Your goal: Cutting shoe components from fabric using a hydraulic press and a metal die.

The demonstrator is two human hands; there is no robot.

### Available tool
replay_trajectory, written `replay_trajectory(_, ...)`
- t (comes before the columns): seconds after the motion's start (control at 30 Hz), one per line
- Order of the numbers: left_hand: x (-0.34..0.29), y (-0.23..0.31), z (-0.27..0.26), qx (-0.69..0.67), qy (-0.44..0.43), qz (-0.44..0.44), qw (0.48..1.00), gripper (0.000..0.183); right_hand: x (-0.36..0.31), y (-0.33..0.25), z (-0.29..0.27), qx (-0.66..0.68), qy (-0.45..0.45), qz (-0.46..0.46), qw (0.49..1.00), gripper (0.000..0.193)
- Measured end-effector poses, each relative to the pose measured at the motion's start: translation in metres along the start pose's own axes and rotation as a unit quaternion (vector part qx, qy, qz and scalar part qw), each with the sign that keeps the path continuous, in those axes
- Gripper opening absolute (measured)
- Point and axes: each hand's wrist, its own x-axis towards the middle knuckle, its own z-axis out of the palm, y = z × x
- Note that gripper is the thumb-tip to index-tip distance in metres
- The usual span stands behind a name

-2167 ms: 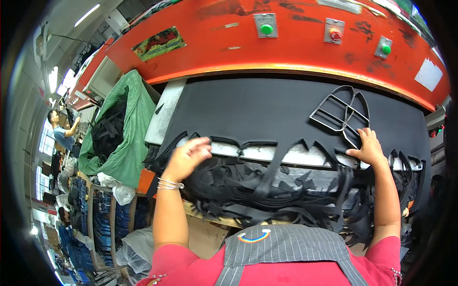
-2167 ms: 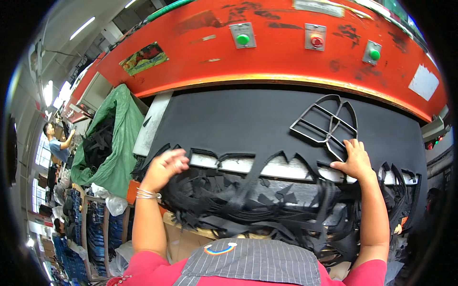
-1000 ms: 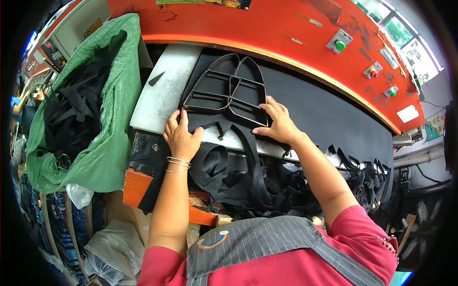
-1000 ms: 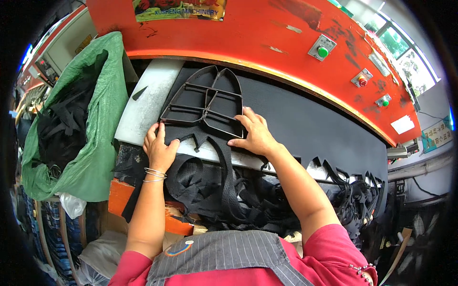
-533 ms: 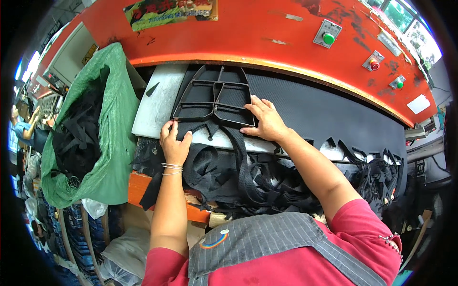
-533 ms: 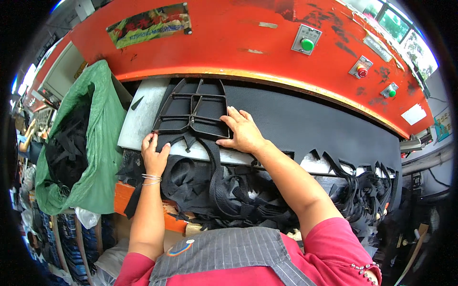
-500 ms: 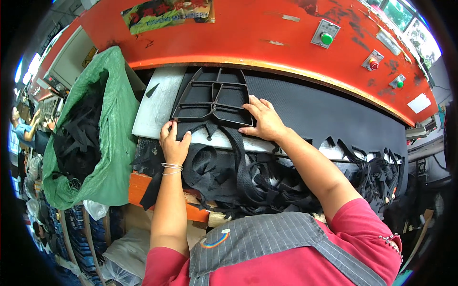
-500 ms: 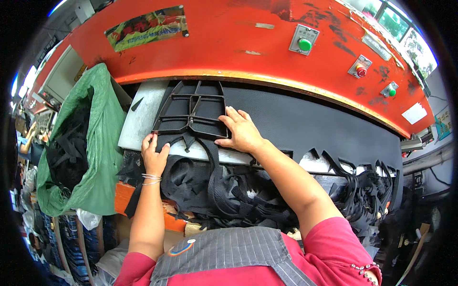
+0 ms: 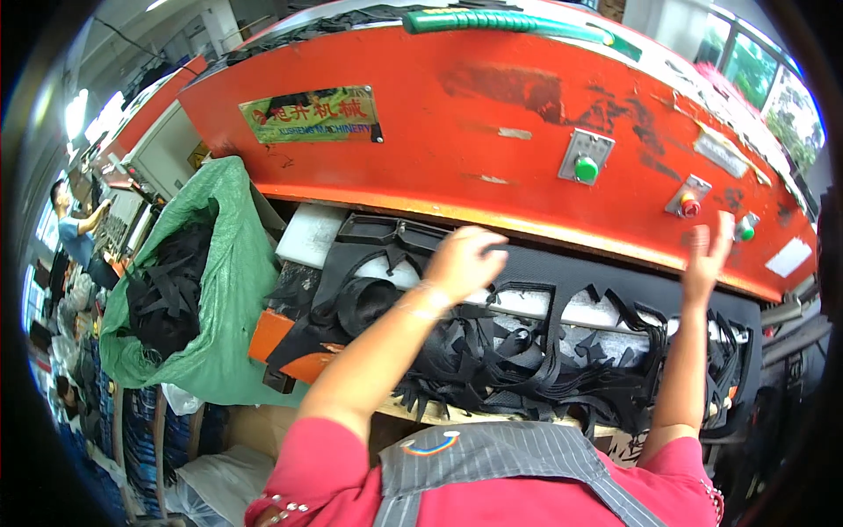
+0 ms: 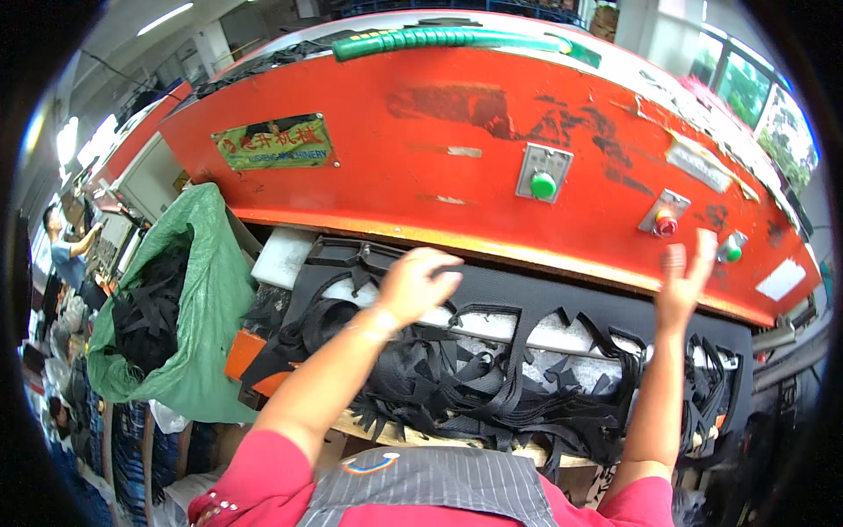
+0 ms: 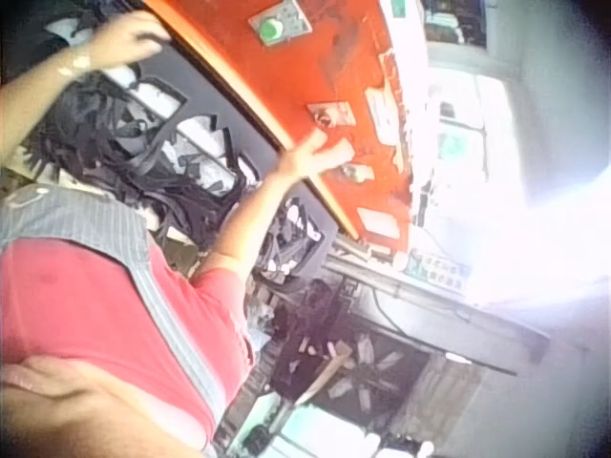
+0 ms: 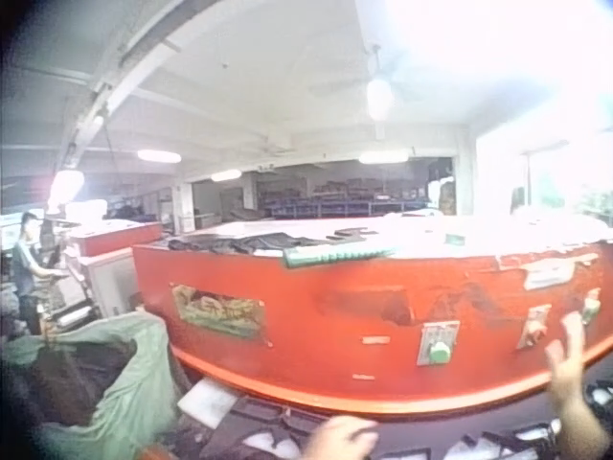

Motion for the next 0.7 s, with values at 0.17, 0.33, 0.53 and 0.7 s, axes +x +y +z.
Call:
replay_trajectory(0.17,0.066,0.114,0.068,-0.113,-0.045,0.170,0.978,0.021,0.070,0.171,-0.071,-0.192,0.228,0.112,0.948,0.066)
replay_trajectory(0.33,0.131,0.128,0.059,0.134,-0.026,0.196,0.971,0.037,0.089,0.173,-0.052,-0.214,0.254,0.196,0.923,0.077)
replay_trajectory(0.53,0.090,0.114,0.056,-0.023,0.011,0.133,0.991,0.033,0.064,0.144,-0.087,-0.070,0.166,0.118,0.977,0.081)
replay_trajectory(0.7,-0.049,0.058,-0.004,0.035,0.092,-0.025,0.995,0.025,-0.044,0.036,-0.106,0.066,-0.158,0.002,0.985,0.069)
